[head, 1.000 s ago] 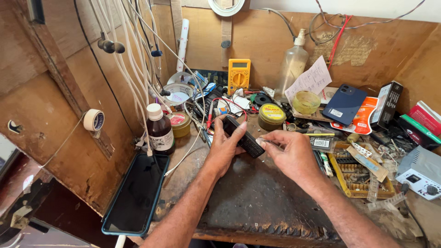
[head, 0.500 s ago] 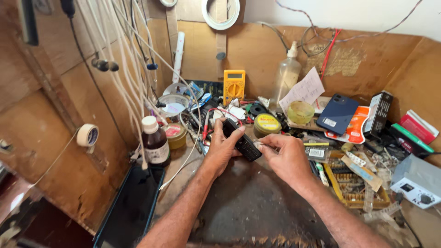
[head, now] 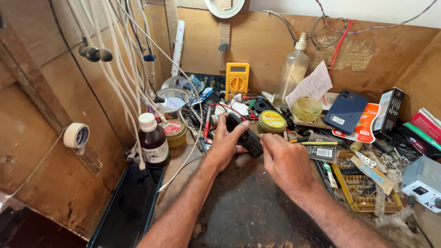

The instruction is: The person holds a black feature phone, removes the back cover, and uses a small tool to pry and separate the phone's casing. They then use a cotton swab to clean the internal components and the edges of the device.

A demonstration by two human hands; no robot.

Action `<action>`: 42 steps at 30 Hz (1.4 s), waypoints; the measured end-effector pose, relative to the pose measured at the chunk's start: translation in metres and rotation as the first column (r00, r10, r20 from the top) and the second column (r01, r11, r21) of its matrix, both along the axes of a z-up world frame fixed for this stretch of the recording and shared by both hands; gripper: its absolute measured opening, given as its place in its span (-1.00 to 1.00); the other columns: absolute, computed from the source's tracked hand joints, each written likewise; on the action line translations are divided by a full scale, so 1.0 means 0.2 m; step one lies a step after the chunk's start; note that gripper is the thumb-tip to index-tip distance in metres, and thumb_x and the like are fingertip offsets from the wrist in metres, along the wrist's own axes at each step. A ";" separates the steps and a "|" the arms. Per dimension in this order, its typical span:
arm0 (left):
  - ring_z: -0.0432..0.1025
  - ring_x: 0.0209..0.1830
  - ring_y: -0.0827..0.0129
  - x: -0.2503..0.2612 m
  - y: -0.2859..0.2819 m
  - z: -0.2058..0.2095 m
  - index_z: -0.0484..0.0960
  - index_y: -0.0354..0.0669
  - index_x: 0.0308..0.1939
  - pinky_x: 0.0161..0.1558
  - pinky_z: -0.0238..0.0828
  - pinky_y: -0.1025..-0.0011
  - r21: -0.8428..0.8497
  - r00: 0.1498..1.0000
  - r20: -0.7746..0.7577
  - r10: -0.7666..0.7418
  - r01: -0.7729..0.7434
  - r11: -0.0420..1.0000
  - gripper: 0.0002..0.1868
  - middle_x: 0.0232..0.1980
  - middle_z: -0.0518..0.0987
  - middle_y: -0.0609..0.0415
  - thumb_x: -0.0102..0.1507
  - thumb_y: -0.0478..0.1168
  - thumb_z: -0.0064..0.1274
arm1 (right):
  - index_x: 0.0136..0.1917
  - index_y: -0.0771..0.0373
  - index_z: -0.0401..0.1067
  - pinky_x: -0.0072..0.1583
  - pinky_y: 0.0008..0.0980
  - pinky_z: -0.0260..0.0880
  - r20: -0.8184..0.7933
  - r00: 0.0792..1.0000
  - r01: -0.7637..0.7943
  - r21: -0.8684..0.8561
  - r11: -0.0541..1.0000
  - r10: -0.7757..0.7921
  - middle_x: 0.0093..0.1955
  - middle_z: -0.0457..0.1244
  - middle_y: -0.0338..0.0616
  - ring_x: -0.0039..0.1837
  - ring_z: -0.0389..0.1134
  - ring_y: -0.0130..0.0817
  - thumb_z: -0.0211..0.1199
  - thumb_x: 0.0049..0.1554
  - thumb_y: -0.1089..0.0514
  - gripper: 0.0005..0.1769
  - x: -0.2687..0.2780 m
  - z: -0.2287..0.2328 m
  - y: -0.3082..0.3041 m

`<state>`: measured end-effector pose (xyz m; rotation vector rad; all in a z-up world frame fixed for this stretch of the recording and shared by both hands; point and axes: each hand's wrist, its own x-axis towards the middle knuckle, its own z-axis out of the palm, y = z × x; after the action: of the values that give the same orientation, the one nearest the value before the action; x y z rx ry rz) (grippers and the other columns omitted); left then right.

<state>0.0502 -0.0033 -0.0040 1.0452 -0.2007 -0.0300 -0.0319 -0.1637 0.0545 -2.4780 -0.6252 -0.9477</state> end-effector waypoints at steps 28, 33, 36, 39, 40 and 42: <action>0.52 -0.16 0.32 -0.04 -0.02 -0.05 0.24 0.03 0.22 -0.38 0.67 0.21 0.040 0.999 0.023 0.029 -0.029 0.999 -0.43 0.00 0.47 0.09 0.21 -0.14 0.18 | -0.08 0.33 0.55 -0.13 -0.11 0.44 -0.067 0.992 -0.099 0.066 0.993 0.103 -0.17 0.41 0.10 -0.15 0.48 0.00 0.34 0.13 0.24 -0.90 -0.01 0.00 -0.07; 0.48 -0.11 0.31 -0.01 -0.02 -0.07 0.23 -0.02 0.20 -0.33 0.68 0.17 0.040 0.995 0.102 0.004 -0.008 0.999 -0.42 0.00 0.43 0.05 0.23 -0.19 0.25 | -0.09 0.35 0.56 -0.08 -0.14 0.46 -0.154 0.976 -0.130 0.146 0.981 0.152 -0.18 0.41 0.13 -0.10 0.50 -0.02 0.35 0.06 0.23 -0.84 -0.01 0.02 -0.10; 0.49 -0.08 0.33 -0.03 -0.01 -0.07 0.18 0.09 0.23 -0.26 0.65 0.20 0.112 0.993 0.115 -0.035 0.022 0.993 -0.32 0.01 0.40 0.07 0.19 -0.22 0.31 | -0.11 0.34 0.56 -0.09 -0.10 0.43 -0.187 0.978 -0.081 0.091 0.993 0.097 -0.19 0.41 0.14 -0.11 0.49 0.03 0.36 0.07 0.22 -0.86 -0.01 0.06 -0.09; 0.50 -0.05 0.32 -0.04 0.00 -0.05 0.15 0.13 0.24 -0.21 0.68 0.17 0.090 0.995 0.085 -0.056 0.048 0.995 -0.29 0.04 0.39 0.07 0.17 -0.21 0.30 | -0.12 0.32 0.55 -0.08 -0.09 0.45 -0.169 0.979 -0.100 0.107 0.989 0.117 -0.19 0.40 0.13 -0.10 0.49 0.03 0.33 0.08 0.21 -0.88 -0.04 0.07 -0.07; 0.49 -0.05 0.31 -0.04 0.00 -0.04 0.14 0.13 0.25 -0.22 0.66 0.16 0.086 0.994 0.086 -0.060 0.053 0.995 -0.27 0.04 0.38 0.07 0.17 -0.21 0.30 | -0.12 0.30 0.56 -0.09 -0.07 0.45 -0.157 0.982 -0.093 0.093 0.991 0.107 -0.19 0.40 0.13 -0.11 0.48 0.04 0.33 0.08 0.21 -0.89 -0.04 0.07 -0.06; 0.48 -0.05 0.28 -0.06 0.00 -0.04 0.11 0.14 0.27 -0.22 0.64 0.16 0.077 0.994 0.087 -0.070 0.064 0.995 -0.25 0.04 0.37 0.06 0.17 -0.21 0.31 | -0.12 0.28 0.55 -0.10 -0.02 0.43 -0.119 0.990 -0.066 0.046 0.997 0.071 -0.21 0.39 0.13 -0.12 0.46 0.08 0.32 0.10 0.22 -0.90 -0.05 0.06 -0.05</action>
<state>0.0391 -0.0039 -0.0113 1.1142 -0.3178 -0.0519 -0.0426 -0.1746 0.0666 -2.4390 -0.6398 -0.7715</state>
